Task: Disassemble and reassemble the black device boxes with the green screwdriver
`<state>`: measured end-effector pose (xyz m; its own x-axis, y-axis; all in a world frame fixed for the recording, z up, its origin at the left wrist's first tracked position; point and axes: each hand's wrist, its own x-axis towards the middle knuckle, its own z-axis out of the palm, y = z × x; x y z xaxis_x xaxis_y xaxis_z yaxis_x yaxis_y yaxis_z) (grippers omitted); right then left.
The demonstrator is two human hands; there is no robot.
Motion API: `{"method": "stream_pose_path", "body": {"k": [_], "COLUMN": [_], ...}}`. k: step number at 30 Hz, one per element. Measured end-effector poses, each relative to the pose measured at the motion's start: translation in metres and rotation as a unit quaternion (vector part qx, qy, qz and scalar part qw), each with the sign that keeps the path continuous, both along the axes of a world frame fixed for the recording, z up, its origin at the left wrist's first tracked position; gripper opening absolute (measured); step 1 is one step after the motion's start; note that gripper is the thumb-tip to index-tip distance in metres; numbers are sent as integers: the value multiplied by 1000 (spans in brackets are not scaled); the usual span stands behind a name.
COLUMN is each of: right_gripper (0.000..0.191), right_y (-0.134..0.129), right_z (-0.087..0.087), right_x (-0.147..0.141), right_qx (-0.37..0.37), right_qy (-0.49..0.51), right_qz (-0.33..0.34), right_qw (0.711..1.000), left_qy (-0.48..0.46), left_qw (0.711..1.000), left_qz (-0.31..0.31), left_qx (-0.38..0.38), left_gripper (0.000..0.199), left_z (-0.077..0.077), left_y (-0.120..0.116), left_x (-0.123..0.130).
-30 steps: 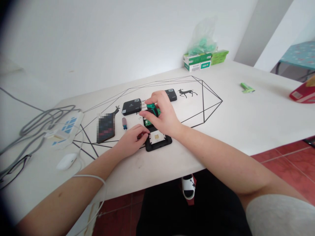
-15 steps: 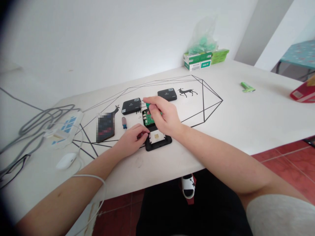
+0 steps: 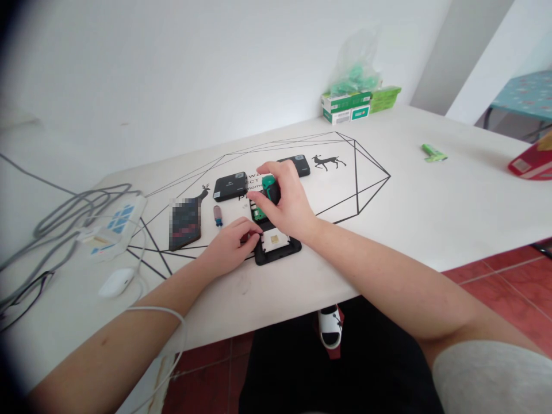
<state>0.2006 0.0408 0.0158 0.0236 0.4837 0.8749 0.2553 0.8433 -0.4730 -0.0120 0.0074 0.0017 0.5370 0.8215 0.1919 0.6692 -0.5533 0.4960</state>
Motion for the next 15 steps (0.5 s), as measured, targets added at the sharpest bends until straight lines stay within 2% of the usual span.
{"method": "stream_pose_path", "body": {"k": [4, 9, 12, 15], "right_gripper": [34, 17, 23, 20], "right_y": [-1, -5, -6, -6], "right_z": [0, 7, 7, 3], "right_x": [-1, 4, 3, -2], "right_qx": [17, 37, -9, -70], "right_qy": [-7, 4, 38, 74], "right_qz": [5, 34, 60, 120], "right_qw": [1000, 999, 997, 988], "left_qy": [0, -1, 4, 27], "left_qw": [1000, 1000, 1000, 995], "left_qz": [0, -1, -5, 9], "left_qx": [0, -3, 26, 96], "left_gripper": [18, 20, 19, 19], "left_z": [0, -1, -3, -6], "left_y": [0, 0, 0, 2], "left_x": [-1, 0, 0, -2]}}
